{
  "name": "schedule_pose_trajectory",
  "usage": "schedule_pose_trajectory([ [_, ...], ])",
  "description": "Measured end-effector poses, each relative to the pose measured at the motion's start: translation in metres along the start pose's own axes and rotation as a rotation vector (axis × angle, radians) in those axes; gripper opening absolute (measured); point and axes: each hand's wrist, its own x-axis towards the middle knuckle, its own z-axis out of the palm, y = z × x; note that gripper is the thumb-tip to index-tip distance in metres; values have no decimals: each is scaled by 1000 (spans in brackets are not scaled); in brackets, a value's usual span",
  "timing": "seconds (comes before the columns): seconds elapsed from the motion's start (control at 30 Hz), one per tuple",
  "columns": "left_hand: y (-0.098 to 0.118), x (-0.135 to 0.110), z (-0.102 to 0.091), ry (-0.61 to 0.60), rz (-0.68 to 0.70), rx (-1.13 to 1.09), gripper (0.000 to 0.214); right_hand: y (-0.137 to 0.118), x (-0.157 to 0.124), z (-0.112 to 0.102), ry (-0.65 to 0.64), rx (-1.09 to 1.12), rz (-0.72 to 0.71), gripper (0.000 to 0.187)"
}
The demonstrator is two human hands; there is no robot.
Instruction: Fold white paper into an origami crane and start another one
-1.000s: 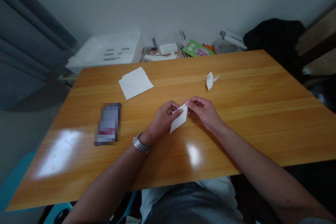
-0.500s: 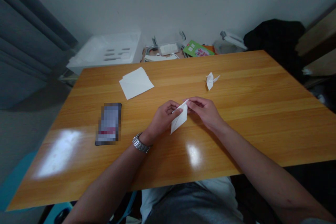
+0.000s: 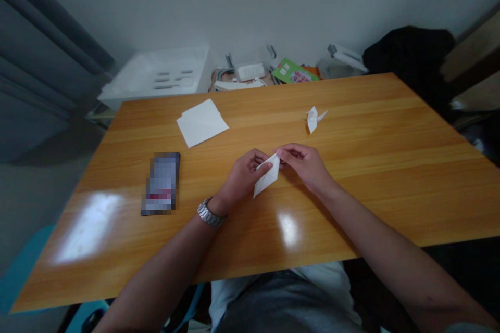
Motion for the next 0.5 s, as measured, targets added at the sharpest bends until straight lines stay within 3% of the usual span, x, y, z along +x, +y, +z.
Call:
schedule_pose_trajectory([
  [0.5,5,-1,3,-3,56,4,30,0,-1,2,-29,-42,22,35],
])
